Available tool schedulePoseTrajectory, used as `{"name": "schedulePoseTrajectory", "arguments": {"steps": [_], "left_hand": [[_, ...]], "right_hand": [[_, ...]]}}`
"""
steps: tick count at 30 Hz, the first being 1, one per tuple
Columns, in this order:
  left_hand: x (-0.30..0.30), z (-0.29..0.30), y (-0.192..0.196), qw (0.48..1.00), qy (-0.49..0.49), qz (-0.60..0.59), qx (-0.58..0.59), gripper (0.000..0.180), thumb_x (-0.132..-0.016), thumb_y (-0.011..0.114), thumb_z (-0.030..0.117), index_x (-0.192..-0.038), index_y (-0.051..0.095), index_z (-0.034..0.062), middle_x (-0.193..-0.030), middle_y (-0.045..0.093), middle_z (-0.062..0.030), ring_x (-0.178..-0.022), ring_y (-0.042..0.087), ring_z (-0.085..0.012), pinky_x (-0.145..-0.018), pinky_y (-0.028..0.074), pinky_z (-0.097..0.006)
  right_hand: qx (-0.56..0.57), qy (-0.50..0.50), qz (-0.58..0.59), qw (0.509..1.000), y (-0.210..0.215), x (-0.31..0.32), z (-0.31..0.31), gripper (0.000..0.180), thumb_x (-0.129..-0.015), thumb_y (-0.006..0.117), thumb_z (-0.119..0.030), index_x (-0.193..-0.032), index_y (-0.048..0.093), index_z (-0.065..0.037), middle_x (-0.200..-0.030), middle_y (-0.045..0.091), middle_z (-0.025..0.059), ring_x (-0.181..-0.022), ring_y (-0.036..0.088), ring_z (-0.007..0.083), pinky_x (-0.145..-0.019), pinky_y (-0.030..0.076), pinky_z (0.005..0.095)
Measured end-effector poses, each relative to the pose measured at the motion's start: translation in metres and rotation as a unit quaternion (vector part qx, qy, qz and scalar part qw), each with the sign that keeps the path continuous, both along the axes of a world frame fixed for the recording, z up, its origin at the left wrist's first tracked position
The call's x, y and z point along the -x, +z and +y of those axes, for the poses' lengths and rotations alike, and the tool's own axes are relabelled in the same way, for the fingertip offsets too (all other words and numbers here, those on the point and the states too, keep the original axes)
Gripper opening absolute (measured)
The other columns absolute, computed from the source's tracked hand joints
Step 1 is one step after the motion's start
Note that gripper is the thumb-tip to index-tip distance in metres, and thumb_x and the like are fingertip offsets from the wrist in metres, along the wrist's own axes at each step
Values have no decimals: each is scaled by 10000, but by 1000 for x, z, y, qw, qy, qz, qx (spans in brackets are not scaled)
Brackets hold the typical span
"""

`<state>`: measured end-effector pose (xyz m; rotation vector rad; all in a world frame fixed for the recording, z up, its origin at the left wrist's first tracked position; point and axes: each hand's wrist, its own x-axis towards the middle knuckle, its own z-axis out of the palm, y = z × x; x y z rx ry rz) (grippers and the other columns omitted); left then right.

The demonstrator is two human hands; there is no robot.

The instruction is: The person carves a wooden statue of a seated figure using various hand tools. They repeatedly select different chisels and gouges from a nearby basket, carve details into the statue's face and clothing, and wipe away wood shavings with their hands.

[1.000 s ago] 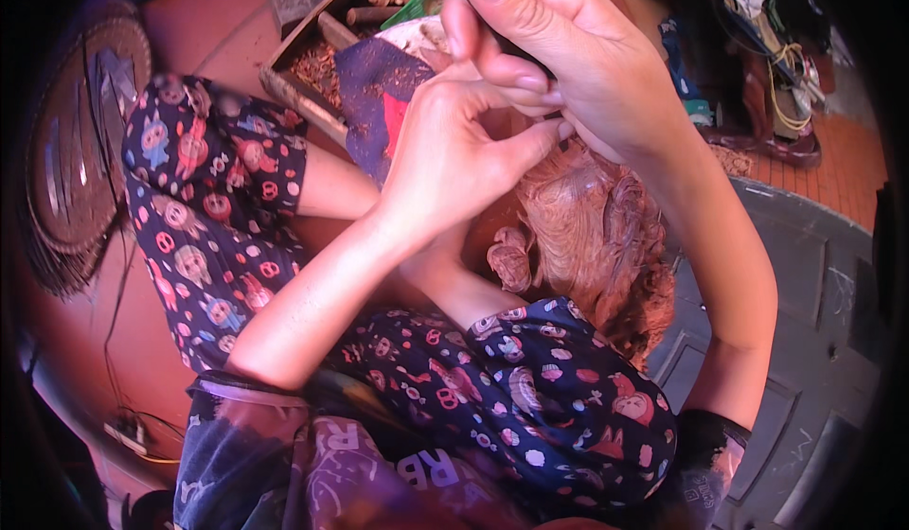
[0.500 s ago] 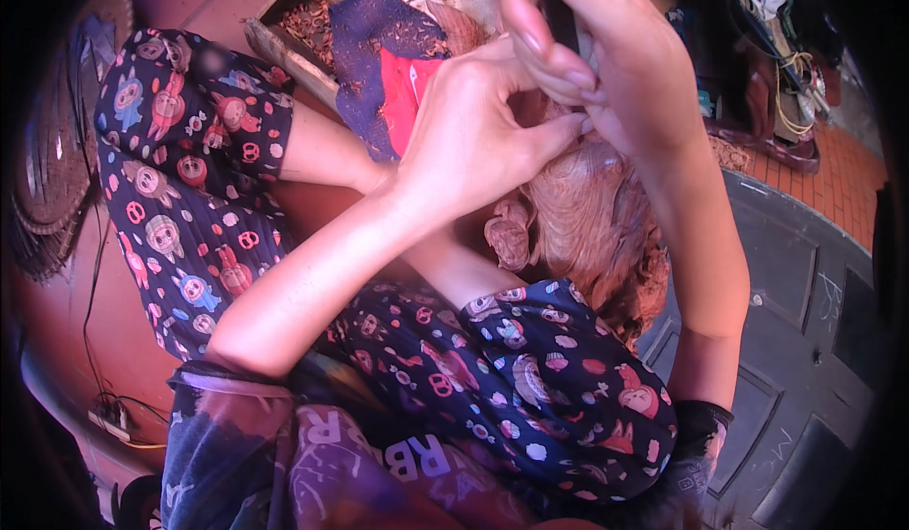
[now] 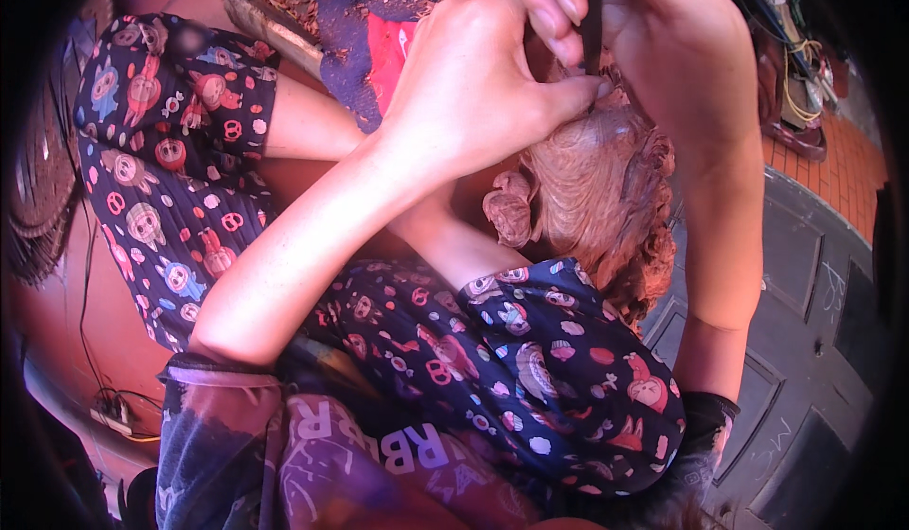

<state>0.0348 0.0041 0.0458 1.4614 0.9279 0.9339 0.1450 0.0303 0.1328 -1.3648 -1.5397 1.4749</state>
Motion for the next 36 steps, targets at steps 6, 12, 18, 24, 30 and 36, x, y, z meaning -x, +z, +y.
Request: {"name": "schedulePoseTrajectory", "arguments": {"steps": [6,12,18,24,30,36], "left_hand": [[-11,5,-2,984,6,-166,-61,313,-789,743,102,-1073,639,22,-1000,736,-103,-945,722,-253,-909,544,-316],[-6,5,4,972,33,-188,-138,343,-792,732,114,-1104,634,10,-1030,740,-121,-982,721,-274,-910,551,-340],[-4,6,3,980,4,-162,-118,351,-792,720,116,-1115,632,10,-1044,739,-127,-999,716,-267,-918,545,-346],[-4,12,-2,974,1,-190,-122,332,-797,699,105,-1097,613,-8,-1051,707,-153,-1026,687,-262,-926,528,-355],[-7,12,-5,993,-31,-97,-60,329,-817,714,135,-1087,607,-18,-957,703,-189,-932,704,-307,-865,547,-377],[-5,16,-8,995,-3,0,-95,342,-816,734,162,-1066,614,-40,-929,704,-216,-889,719,-319,-819,554,-386]], "right_hand": [[112,-63,48,991,19,-2,7,347,-1087,427,-360,-980,586,-71,-650,463,-29,-510,363,42,-464,292,186],[52,-121,59,990,27,9,0,305,-1073,449,-425,-1001,569,-154,-670,429,-55,-476,322,15,-408,225,163],[67,-192,53,978,29,22,-1,295,-1061,473,-439,-1033,583,-168,-678,442,-51,-454,311,23,-403,230,169],[43,-193,-35,980,12,4,4,293,-1054,484,-434,-1022,585,-161,-673,452,-43,-455,327,34,-405,243,179],[38,-183,-67,980,12,-6,-6,292,-1047,494,-429,-1010,587,-155,-669,461,-35,-457,343,45,-408,256,190],[22,-194,-101,976,2,-9,10,291,-1041,505,-424,-999,589,-149,-664,470,-27,-458,358,55,-411,269,201]]}}
